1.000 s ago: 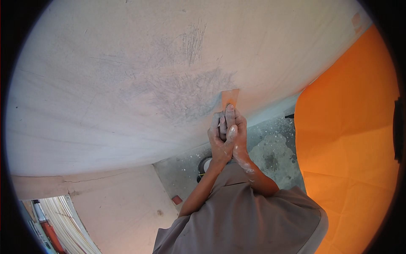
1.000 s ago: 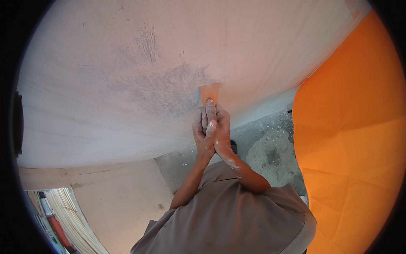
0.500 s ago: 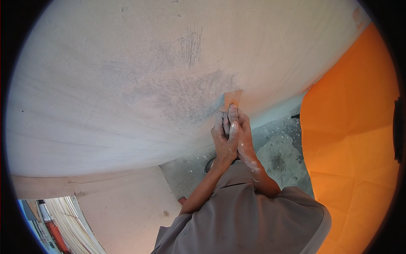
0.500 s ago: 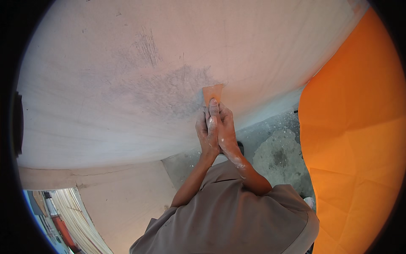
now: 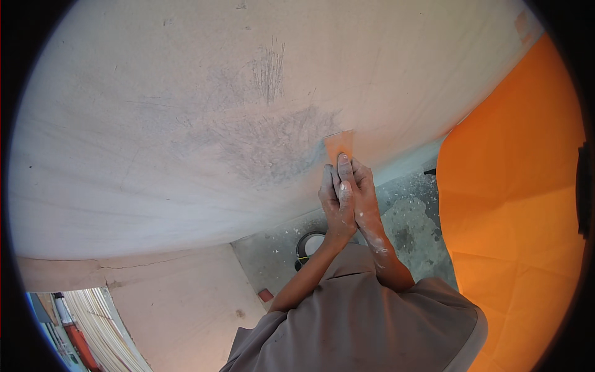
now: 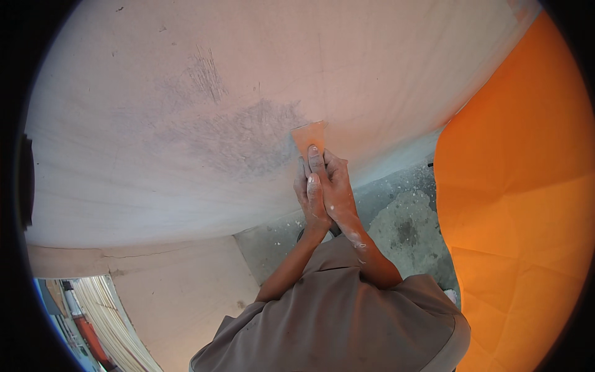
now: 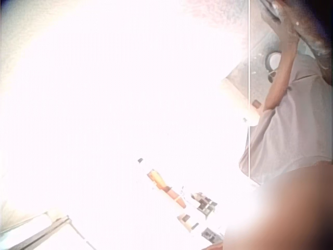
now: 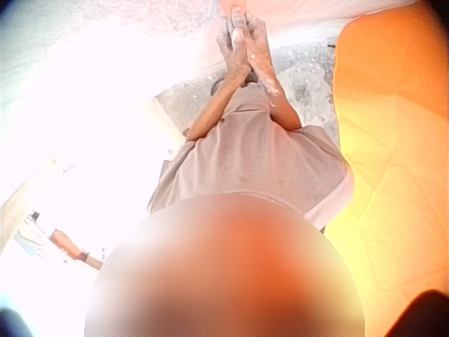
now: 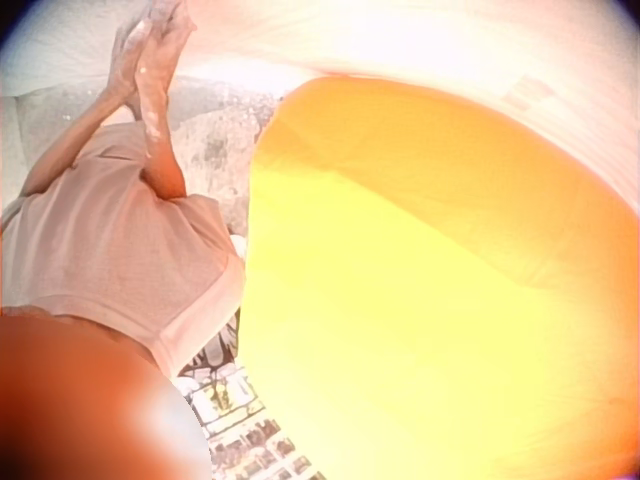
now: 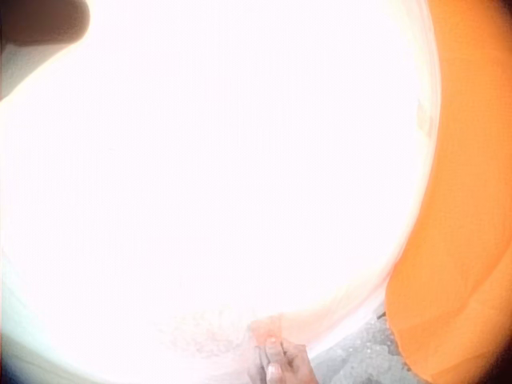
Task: Scrape and smooth a damaged area on a wall using a putty knife.
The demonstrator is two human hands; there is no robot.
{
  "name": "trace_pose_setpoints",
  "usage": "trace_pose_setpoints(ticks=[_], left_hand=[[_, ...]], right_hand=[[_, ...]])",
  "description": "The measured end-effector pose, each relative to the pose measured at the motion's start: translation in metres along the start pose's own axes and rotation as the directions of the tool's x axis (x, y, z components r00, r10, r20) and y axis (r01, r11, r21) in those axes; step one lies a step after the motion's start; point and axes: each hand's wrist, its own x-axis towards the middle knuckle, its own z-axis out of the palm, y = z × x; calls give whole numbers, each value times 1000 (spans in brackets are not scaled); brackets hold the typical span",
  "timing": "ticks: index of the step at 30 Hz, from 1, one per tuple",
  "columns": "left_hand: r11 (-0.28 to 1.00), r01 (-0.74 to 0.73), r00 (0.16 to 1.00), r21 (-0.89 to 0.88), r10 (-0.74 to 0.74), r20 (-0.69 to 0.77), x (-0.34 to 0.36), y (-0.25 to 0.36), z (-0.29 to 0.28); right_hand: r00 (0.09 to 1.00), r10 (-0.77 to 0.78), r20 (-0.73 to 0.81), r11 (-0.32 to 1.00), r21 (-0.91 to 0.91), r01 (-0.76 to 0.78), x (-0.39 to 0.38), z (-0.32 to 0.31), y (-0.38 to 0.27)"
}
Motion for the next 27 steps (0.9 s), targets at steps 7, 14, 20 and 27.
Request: trace_pose_setpoints(ticks=[7, 14, 20, 27], left_hand=[[974, 133, 989, 181, -143, 44, 4, 14, -12], [996, 68, 990, -62, -60, 125, 2, -6, 5], [982, 77, 997, -174, -71, 36, 0, 19, 39], [981, 171, 984, -94, -165, 69, -1, 13, 15]], right_hand=[[993, 104, 47, 978, 175, -111, -5, 14, -20], [998, -36, -41, 975, -223, 26, 1, -9, -5], [999, -20, -26, 892, -452, 6, 3, -26, -23], [999, 43, -12, 988, -146, -44, -4, -11, -17]])
